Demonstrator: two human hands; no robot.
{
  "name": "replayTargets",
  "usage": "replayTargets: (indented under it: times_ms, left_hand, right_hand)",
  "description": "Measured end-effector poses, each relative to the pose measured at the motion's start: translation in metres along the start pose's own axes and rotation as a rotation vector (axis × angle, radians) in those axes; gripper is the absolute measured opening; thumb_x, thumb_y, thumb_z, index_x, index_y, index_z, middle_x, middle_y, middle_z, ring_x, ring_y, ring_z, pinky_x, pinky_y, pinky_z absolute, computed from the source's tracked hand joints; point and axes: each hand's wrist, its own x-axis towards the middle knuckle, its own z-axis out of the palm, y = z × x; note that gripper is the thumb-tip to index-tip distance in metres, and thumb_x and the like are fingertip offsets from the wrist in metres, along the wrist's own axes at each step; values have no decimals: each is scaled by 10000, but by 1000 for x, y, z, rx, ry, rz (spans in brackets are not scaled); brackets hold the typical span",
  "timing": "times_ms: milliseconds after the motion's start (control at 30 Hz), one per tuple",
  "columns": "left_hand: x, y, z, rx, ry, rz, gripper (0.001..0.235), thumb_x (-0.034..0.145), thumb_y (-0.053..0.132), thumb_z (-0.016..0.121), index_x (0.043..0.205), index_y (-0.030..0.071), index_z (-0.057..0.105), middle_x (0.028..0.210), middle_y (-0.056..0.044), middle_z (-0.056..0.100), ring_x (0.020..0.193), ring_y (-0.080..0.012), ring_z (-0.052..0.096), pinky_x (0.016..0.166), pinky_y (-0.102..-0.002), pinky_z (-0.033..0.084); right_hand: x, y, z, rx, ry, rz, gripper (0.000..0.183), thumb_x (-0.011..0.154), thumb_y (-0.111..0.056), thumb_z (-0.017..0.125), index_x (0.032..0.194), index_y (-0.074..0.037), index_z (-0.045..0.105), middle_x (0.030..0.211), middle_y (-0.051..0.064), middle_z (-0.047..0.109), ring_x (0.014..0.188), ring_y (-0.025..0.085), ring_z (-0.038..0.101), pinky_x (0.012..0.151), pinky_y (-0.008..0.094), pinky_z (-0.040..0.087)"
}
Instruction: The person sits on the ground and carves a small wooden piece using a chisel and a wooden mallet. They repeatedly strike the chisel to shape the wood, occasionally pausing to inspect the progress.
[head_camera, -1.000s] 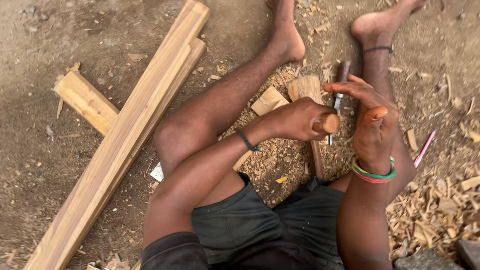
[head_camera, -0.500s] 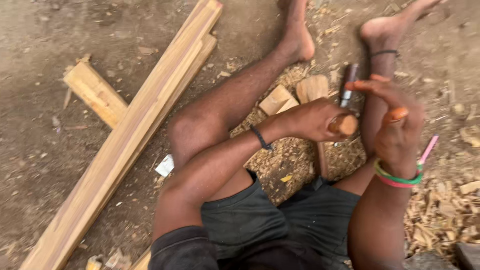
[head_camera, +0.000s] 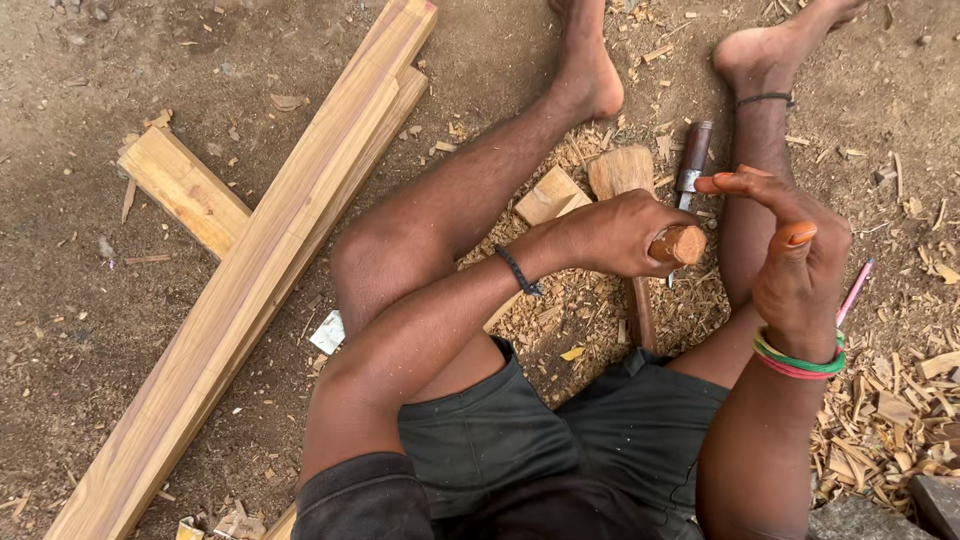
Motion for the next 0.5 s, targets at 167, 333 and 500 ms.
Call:
replayTargets:
  times_ms: [167, 333, 500]
  left_hand:
    - [-1, 0, 0, 26, 15, 30, 413, 843, 314, 829, 1117, 29, 708, 848, -157, 757, 831, -301, 763, 801, -419, 589]
    - [3, -2, 4, 47, -20, -8, 475, 849, 327, 811, 1204, 44, 669, 895, -134, 769, 845, -259, 776, 826, -399, 597]
    - [3, -1, 10, 71, -71, 3, 504, 819, 298, 834, 1236, 62, 678, 1003, -119, 779, 943, -265, 766, 883, -404, 594]
  right_hand:
    - [6, -14, 3, -29, -15, 0, 895, 1159, -713, 267, 1201, 77, 685, 1120, 187, 739, 1125, 290, 729, 1194, 451, 494]
    - [20, -35, 7, -77, -41, -29, 917, 1135, -719, 242, 1182, 83, 684, 1116, 195, 731, 1132, 314, 723, 1175, 474, 494]
    - [15, -31, -2, -186, -46, -55, 970, 1086, -727, 134, 1156, 70, 683, 1120, 222, 730, 1147, 368, 720, 1222, 511, 465]
